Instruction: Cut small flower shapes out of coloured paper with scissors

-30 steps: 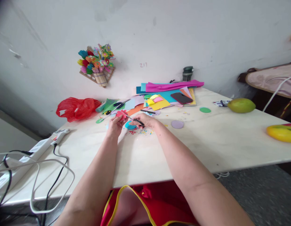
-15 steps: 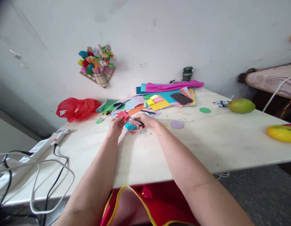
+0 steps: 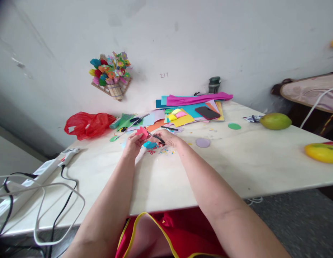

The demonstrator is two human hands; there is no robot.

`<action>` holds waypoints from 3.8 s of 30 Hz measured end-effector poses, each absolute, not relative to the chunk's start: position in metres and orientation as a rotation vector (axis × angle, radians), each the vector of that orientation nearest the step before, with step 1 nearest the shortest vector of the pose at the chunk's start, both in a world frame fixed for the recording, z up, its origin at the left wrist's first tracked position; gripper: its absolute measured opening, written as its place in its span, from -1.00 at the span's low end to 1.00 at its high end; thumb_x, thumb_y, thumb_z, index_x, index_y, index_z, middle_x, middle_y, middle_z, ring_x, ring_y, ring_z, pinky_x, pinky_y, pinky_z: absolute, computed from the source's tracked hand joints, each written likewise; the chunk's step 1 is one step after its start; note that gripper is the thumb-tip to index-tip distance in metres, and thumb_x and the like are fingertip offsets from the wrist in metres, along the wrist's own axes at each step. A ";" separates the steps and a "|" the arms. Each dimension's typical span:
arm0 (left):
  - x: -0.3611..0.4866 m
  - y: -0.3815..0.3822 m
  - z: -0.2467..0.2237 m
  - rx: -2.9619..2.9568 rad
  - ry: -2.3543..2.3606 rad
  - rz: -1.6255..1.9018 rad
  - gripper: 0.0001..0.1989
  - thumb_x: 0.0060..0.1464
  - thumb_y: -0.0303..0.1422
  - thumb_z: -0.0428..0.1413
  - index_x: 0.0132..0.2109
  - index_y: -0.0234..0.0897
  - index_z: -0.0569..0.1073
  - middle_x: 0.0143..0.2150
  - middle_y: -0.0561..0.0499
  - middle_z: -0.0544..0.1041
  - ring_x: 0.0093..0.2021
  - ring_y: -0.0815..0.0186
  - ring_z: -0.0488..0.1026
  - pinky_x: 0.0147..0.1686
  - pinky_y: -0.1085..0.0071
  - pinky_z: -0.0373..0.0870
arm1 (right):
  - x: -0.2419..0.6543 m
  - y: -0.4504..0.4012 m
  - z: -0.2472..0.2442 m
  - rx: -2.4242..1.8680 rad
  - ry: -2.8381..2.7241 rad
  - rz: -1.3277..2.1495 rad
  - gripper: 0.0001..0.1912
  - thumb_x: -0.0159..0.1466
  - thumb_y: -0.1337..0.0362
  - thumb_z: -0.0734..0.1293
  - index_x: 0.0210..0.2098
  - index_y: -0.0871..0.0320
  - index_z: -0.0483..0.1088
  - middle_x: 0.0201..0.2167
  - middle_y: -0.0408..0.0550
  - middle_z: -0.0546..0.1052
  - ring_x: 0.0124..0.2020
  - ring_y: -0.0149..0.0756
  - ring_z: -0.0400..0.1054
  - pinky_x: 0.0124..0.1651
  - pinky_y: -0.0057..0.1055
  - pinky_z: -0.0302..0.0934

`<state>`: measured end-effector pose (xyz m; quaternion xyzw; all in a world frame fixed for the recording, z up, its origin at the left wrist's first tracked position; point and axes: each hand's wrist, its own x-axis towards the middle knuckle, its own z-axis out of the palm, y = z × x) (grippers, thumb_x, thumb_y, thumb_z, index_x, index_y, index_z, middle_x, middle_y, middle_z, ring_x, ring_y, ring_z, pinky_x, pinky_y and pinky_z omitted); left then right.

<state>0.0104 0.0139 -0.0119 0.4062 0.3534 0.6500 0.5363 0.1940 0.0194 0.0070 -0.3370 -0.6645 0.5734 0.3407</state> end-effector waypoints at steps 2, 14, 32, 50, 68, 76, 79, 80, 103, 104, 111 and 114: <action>0.010 0.014 -0.012 0.970 0.841 1.549 -0.68 -0.34 -0.29 0.43 -0.39 -0.34 0.56 -0.44 -0.07 0.60 -0.39 0.18 0.60 -0.32 0.30 0.56 | 0.194 0.020 0.007 -0.876 -1.745 1.489 -0.78 0.16 0.24 0.46 -0.43 0.23 0.39 -0.71 -0.25 0.37 -0.75 -0.56 0.15 -0.68 -0.61 0.05; 0.007 0.018 -0.017 1.001 0.794 1.598 -0.66 -0.38 -0.27 0.46 -0.45 -0.29 0.53 -0.41 -0.08 0.62 -0.41 0.24 0.55 -0.37 0.34 0.51 | 0.193 0.021 0.005 -0.903 -1.769 1.466 -0.79 0.16 0.23 0.47 -0.43 0.24 0.42 -0.70 -0.23 0.39 -0.74 -0.55 0.18 -0.68 -0.61 0.03; 0.011 0.015 -0.015 1.065 0.816 1.529 -0.64 -0.39 -0.21 0.46 -0.45 -0.30 0.54 -0.46 -0.06 0.60 -0.38 0.19 0.57 -0.33 0.29 0.51 | 0.188 0.020 0.003 -0.945 -1.772 1.462 -0.85 0.14 0.30 0.46 -0.41 0.23 0.43 -0.71 -0.27 0.35 -0.74 -0.55 0.13 -0.67 -0.59 0.02; 0.009 0.015 -0.014 1.048 0.835 1.523 -0.66 -0.32 -0.22 0.42 -0.42 -0.33 0.54 -0.39 -0.11 0.63 -0.35 0.17 0.58 -0.30 0.25 0.54 | 0.189 0.021 0.004 -0.988 -1.793 1.414 -0.81 0.06 0.31 0.51 -0.38 0.24 0.46 -0.71 -0.27 0.35 -0.74 -0.54 0.14 -0.69 -0.60 -0.01; 0.008 0.017 -0.016 1.019 0.871 1.538 -0.68 -0.32 -0.24 0.44 -0.44 -0.32 0.53 -0.46 -0.05 0.59 -0.46 0.26 0.53 -0.37 0.32 0.50 | 0.189 0.023 0.003 -0.961 -1.783 1.391 -0.79 0.05 0.28 0.53 -0.43 0.22 0.45 -0.72 -0.27 0.33 -0.74 -0.52 0.14 -0.70 -0.57 0.00; 0.008 0.016 -0.016 1.007 0.889 1.559 -0.65 -0.39 -0.24 0.46 -0.47 -0.29 0.52 -0.50 0.00 0.57 -0.48 0.30 0.50 -0.42 0.36 0.49 | 0.190 0.021 0.006 -0.943 -1.729 1.457 -0.78 0.11 0.24 0.50 -0.43 0.23 0.43 -0.72 -0.25 0.37 -0.74 -0.53 0.16 -0.69 -0.59 0.02; 0.007 0.017 -0.017 1.013 0.895 1.555 -0.63 -0.39 -0.23 0.47 -0.45 -0.29 0.51 -0.50 0.02 0.56 -0.50 0.33 0.49 -0.42 0.37 0.48 | 0.192 0.020 0.006 -0.880 -1.720 1.502 -0.78 0.13 0.24 0.48 -0.44 0.23 0.41 -0.71 -0.24 0.37 -0.74 -0.55 0.16 -0.67 -0.60 0.03; 0.006 0.018 -0.018 1.017 0.896 1.553 -0.62 -0.38 -0.22 0.47 -0.45 -0.29 0.51 -0.50 0.02 0.55 -0.51 0.34 0.48 -0.42 0.38 0.48 | 0.192 0.020 0.006 -0.867 -1.715 1.512 -0.78 0.13 0.24 0.48 -0.44 0.23 0.40 -0.71 -0.25 0.37 -0.74 -0.55 0.16 -0.67 -0.60 0.03; 0.007 0.015 -0.013 0.973 0.898 1.557 -0.60 -0.44 -0.28 0.45 -0.54 -0.26 0.37 -0.59 0.13 0.42 -0.54 0.40 0.41 -0.42 0.41 0.45 | 0.197 0.025 0.000 -0.824 -1.789 1.513 -0.67 0.16 0.08 0.44 -0.46 0.19 0.33 -0.66 -0.22 0.42 -0.73 -0.54 0.20 -0.73 -0.59 -0.12; 0.008 0.014 -0.013 0.981 0.897 1.552 -0.59 -0.45 -0.27 0.45 -0.54 -0.26 0.37 -0.59 0.13 0.42 -0.54 0.40 0.41 -0.42 0.41 0.45 | 0.197 0.024 0.000 -0.824 -1.785 1.510 -0.67 0.15 0.08 0.45 -0.47 0.19 0.32 -0.67 -0.23 0.42 -0.74 -0.54 0.20 -0.73 -0.59 -0.12; 0.008 0.014 -0.014 1.017 0.926 1.513 -0.61 -0.40 -0.26 0.44 -0.52 -0.28 0.38 -0.54 0.08 0.48 -0.50 0.38 0.43 -0.38 0.39 0.45 | 0.195 0.019 0.005 -0.841 -1.723 1.516 -0.65 0.07 0.13 0.51 -0.52 0.18 0.31 -0.70 -0.23 0.40 -0.74 -0.54 0.20 -0.70 -0.59 -0.02; 0.008 0.014 -0.013 1.022 0.926 1.512 -0.61 -0.39 -0.26 0.44 -0.54 -0.27 0.37 -0.56 0.09 0.45 -0.51 0.39 0.41 -0.39 0.39 0.45 | 0.194 0.017 0.007 -0.835 -1.706 1.527 -0.65 0.05 0.15 0.53 -0.53 0.19 0.31 -0.71 -0.23 0.38 -0.74 -0.55 0.18 -0.67 -0.59 0.03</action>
